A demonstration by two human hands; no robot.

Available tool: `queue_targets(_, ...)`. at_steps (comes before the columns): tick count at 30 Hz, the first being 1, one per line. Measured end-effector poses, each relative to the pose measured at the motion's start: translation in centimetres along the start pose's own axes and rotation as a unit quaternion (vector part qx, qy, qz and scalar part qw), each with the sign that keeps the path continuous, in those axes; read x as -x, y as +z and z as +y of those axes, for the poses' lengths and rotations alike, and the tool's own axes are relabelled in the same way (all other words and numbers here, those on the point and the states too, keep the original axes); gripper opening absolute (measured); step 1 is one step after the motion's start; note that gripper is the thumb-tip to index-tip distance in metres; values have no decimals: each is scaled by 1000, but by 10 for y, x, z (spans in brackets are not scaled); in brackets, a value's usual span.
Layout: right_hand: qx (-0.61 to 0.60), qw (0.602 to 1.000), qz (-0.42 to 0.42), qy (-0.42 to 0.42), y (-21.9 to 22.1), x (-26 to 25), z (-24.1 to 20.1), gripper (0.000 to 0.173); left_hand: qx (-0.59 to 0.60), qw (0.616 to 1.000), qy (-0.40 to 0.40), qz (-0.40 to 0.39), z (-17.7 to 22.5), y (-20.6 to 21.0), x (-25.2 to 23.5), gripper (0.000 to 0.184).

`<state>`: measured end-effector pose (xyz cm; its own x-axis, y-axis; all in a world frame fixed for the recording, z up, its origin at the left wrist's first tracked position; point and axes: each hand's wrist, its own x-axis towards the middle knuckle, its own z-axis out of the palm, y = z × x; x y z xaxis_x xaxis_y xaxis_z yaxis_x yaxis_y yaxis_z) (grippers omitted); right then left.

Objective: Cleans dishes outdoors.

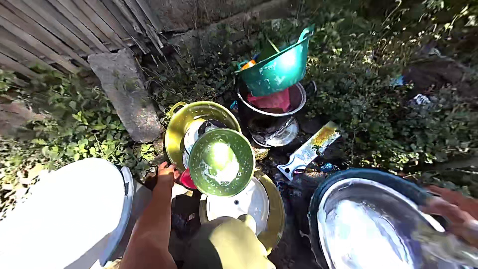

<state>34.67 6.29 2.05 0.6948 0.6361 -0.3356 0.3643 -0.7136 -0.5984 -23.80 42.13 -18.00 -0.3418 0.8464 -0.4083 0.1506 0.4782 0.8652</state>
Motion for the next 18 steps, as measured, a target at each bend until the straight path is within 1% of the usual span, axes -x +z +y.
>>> queue_targets(1, -28, 992, -85, -87, 34, 1, -43, 51, 10, 1000, -5, -22, 1, 0, 0, 68)
queue_targets(2, -58, 979, -140, -138, 77, -2, -73, 53, 10, 999, -10, -41, 0, 2, -2, 65)
queue_targets(3, -87, 967, -194, -139, 119, -7, -99, 53, 11, 998, -23, -52, -1, 7, -4, 60)
queue_targets(4, -101, 959, -242, -110, 159, -11, -119, 55, 10, 997, -41, -63, -1, 11, -5, 53)
queue_targets(6, -110, 943, -310, -52, 226, -19, -148, 60, -2, 991, -88, -97, 1, 16, -11, 45)
queue_targets(8, -111, 930, -349, -27, 274, -27, -163, 59, 5, 988, -107, -116, 1, 15, -15, 38)
queue_targets(9, -105, 931, -349, -22, 289, -30, -171, 52, 17, 987, -106, -122, 0, 12, -16, 33)
queue_targets(11, -98, 938, -331, -28, 301, -32, -189, 41, 44, 984, -102, -137, 2, 6, -8, 25)
queue_targets(12, -97, 944, -313, -33, 299, -31, -201, 37, 52, 983, -103, -144, 3, 5, -1, 23)
queue_targets(14, -101, 954, -279, -33, 287, -27, -233, 31, 75, 982, -102, -141, 8, 6, 15, 17)
queue_targets(17, -135, 959, -244, -47, 261, -23, -290, 27, 153, 976, -101, -121, 24, 12, 46, 4)
queue_targets(18, -153, 957, -239, -54, 253, -23, -308, 25, 181, 971, -103, -114, 31, 14, 56, 6)
